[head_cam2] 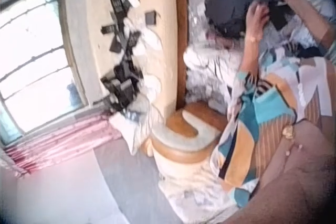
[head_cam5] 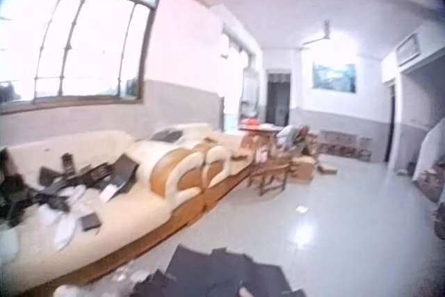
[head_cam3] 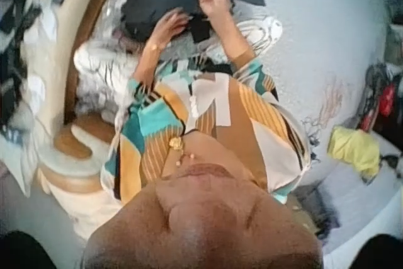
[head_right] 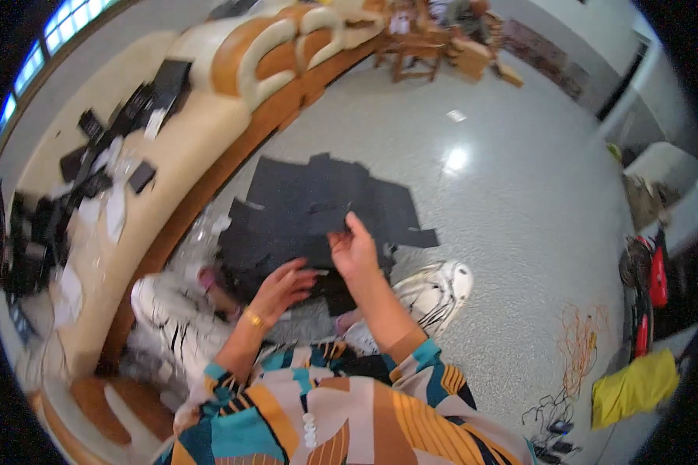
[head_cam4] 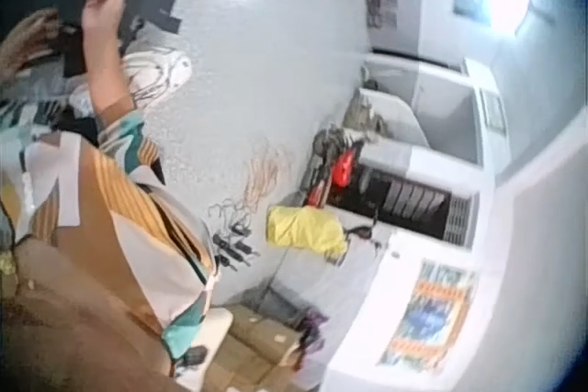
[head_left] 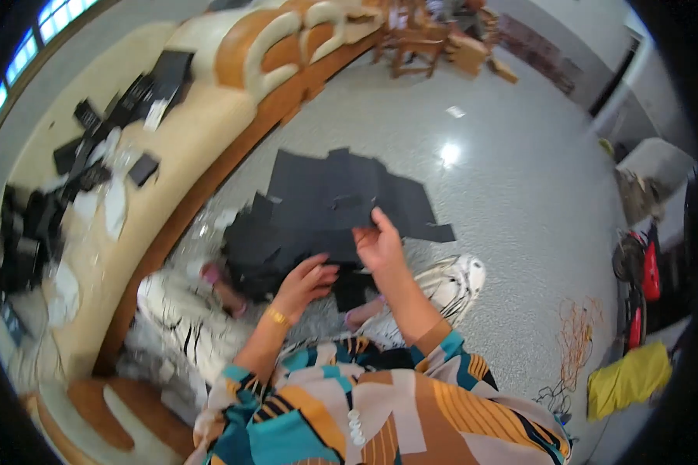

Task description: The recorder is assembling and folding black cardboard boxes for packaging.

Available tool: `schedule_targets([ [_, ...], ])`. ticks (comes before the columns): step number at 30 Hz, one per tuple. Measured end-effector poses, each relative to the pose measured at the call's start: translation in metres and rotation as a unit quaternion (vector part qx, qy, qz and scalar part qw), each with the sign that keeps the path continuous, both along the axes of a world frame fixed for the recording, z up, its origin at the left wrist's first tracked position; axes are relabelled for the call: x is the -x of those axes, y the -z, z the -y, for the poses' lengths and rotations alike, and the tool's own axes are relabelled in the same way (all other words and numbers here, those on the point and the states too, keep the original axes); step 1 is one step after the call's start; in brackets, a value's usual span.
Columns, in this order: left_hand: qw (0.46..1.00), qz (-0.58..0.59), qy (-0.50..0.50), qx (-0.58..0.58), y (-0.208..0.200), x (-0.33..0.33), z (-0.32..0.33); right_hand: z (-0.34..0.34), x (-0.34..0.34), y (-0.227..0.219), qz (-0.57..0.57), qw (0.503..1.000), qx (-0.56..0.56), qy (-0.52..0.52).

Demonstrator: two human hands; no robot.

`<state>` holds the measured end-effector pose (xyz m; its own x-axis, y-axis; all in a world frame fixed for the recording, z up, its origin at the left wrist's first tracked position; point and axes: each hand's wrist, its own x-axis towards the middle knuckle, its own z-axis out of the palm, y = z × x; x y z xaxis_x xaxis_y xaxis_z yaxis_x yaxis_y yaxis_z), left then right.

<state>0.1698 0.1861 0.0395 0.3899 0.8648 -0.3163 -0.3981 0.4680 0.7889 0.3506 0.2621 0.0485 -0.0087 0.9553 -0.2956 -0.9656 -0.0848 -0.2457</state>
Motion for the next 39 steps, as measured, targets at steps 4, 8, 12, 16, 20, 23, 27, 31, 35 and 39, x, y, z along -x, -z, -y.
schedule_targets([
  [4, 0.994, 0.082, -0.073, -0.031, -0.002, -0.014, -0.015, 0.01, 0.019, 0.0, 0.009, 0.999, 0.002, -0.038],
  [8, 0.962, 0.141, -0.235, -0.007, 0.012, 0.004, -0.029, 0.023, 0.027, 0.01, 0.082, 0.995, 0.031, -0.045],
  [12, 0.922, 0.211, -0.32, 0.066, 0.033, 0.025, -0.033, 0.026, 0.034, 0.029, 0.105, 0.988, 0.053, -0.098],
  [16, 0.887, 0.252, -0.366, 0.125, 0.048, 0.047, -0.056, -0.005, 0.014, 0.049, 0.021, 0.986, 0.141, -0.092],
  [20, 0.917, 0.214, -0.326, 0.081, 0.02, 0.072, -0.096, -0.046, -0.008, 0.042, 0.125, 0.979, 0.153, -0.049],
  [23, 0.939, 0.16, -0.304, 0.026, 0.016, 0.087, -0.129, -0.08, -0.021, 0.042, 0.156, 0.97, 0.185, -0.029],
  [27, 0.927, 0.134, -0.342, 0.081, 0.053, 0.108, -0.154, -0.1, -0.026, 0.073, 0.201, 0.965, 0.169, -0.028],
  [31, 0.891, 0.151, -0.391, 0.175, 0.111, 0.104, -0.149, -0.088, -0.032, 0.123, 0.296, 0.933, 0.191, -0.075],
  [35, 0.879, 0.098, -0.398, 0.242, 0.18, 0.113, -0.137, -0.072, -0.038, 0.185, 0.289, 0.908, 0.274, -0.129],
  [39, 0.865, 0.047, -0.409, 0.286, 0.215, 0.118, -0.132, -0.059, -0.046, 0.222, 0.281, 0.893, 0.302, -0.179],
])
